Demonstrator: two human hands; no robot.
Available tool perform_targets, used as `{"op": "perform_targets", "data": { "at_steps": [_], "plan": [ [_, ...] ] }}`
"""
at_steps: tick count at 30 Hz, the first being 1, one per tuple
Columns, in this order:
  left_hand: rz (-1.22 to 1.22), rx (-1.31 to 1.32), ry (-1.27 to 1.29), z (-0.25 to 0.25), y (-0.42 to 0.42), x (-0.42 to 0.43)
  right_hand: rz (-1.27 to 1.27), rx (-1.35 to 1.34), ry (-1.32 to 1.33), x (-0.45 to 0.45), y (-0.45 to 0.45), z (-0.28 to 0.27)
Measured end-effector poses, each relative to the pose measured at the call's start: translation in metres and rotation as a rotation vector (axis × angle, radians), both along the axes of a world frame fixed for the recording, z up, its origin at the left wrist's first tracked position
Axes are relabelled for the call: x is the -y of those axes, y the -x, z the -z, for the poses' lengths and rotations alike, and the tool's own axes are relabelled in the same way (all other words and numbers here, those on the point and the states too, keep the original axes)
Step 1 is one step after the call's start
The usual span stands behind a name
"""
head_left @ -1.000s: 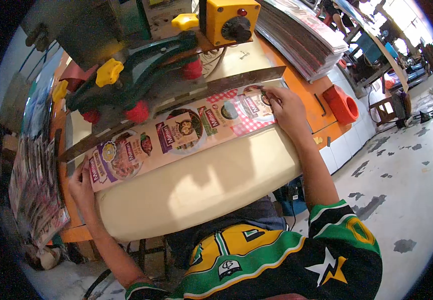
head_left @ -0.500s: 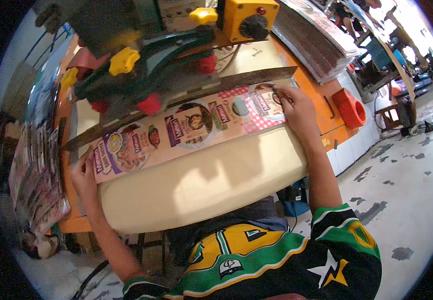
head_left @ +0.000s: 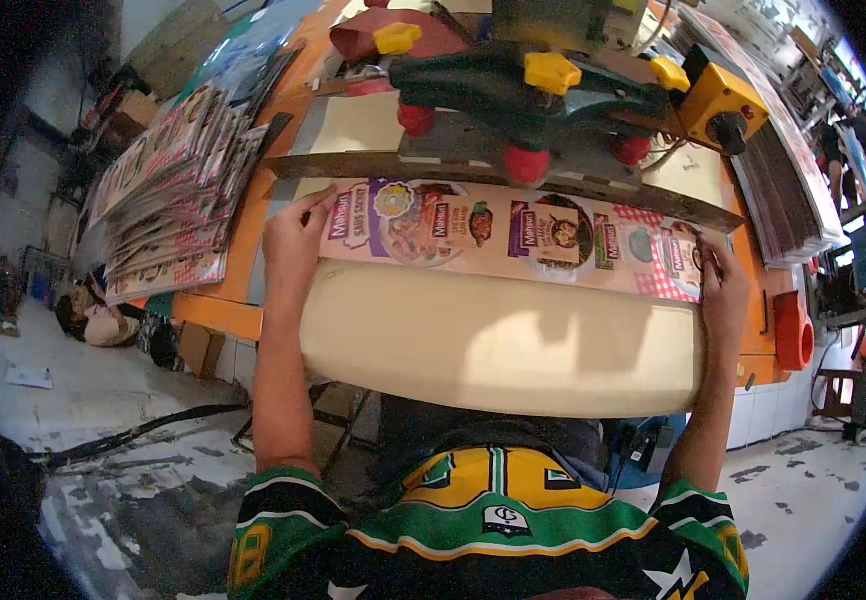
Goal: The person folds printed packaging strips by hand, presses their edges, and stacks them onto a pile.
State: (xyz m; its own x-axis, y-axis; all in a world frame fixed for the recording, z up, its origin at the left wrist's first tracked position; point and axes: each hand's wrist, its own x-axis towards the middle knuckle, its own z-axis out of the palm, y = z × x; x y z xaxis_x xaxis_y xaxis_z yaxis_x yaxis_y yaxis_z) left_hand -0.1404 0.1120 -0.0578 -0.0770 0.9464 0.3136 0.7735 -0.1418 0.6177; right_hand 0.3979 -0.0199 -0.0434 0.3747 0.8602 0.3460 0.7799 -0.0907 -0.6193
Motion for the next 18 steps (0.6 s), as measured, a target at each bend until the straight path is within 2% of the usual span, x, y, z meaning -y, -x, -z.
{"op": "perform_targets", "data": {
  "at_steps": [2,5,12,18],
  "plan": [
    [-0.029,-0.007,0.035,-0.002,-0.003,0.001,0.044,0.111,0.078,0.000,0.000,-0.004],
    [-0.062,-0.033,0.103,-0.013,-0.010,0.005,0.006,0.079,0.047,0.000,0.000,-0.004],
    [-0.057,-0.027,0.069,-0.010,-0.010,0.007,-0.014,0.077,-0.011,0.002,0.002,-0.002],
    [-0.065,-0.013,0.096,-0.011,-0.010,0.005,0.040,0.104,0.108,0.001,-0.009,0.002]
  ]
}}
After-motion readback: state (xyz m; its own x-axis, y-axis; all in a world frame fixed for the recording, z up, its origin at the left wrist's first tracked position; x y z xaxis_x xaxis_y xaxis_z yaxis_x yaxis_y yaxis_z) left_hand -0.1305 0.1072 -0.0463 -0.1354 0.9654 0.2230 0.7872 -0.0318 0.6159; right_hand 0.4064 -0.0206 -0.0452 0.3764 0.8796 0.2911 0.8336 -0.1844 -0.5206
